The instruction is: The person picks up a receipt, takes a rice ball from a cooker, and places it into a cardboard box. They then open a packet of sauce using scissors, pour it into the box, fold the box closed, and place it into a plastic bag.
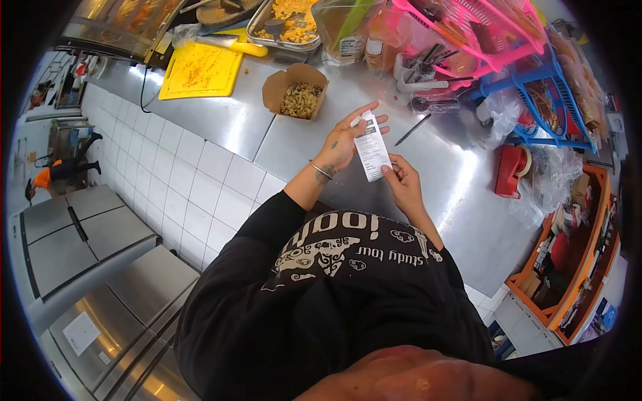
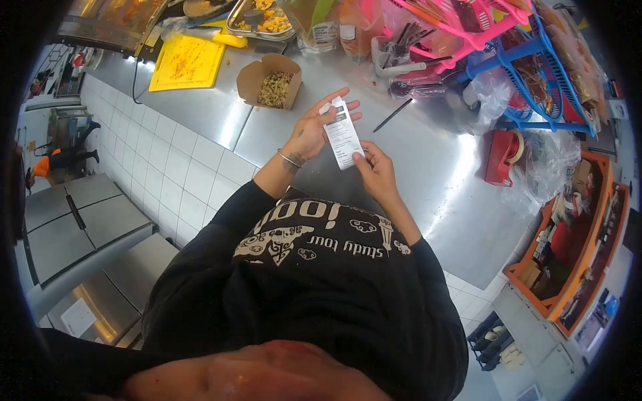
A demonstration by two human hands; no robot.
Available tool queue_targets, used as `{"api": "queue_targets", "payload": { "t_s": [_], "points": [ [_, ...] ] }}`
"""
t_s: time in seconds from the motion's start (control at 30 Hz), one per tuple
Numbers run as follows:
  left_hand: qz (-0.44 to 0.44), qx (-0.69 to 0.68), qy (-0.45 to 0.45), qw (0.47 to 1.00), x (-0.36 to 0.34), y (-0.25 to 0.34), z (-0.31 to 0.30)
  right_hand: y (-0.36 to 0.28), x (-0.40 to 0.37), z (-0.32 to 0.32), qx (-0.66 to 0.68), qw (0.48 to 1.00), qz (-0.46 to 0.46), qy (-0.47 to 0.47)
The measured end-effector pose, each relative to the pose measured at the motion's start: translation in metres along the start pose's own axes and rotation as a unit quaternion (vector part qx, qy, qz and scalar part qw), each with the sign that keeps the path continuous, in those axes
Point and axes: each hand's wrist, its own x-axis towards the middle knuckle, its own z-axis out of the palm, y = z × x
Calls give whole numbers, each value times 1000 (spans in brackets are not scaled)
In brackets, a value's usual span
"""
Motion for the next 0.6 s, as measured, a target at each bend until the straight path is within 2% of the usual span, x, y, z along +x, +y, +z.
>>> {"api": "queue_targets", "payload": {
  "t_s": [0.07,0.1,0.17,0.27,0.37,0.4,0.47,0.57,0.6],
  "points": [
    [-7,3,-1,1000,-1,-5,-3,17,-2,-2,-147,986,-59,51],
    [-6,29,-6,1000,1,-10,-8,7,-3,5,-228,958,-133,111],
    [-6,83,-20,996,7,-22,-18,-12,-2,22,-380,854,-274,226],
    [-12,145,-27,989,13,-30,-26,10,-2,25,-400,823,-361,180],
    [-11,167,-30,985,24,-37,-36,32,-3,17,-501,812,-299,17],
    [62,286,6,956,29,-44,-44,41,-4,17,-507,818,-271,2],
    [206,503,77,836,38,-55,-58,53,-4,17,-517,828,-214,-27],
    [387,643,168,638,16,-20,-20,37,-6,17,-519,835,-181,-35],
    [372,660,113,643,10,-24,-20,39,-6,17,-510,842,-175,-32]
  ]
}}
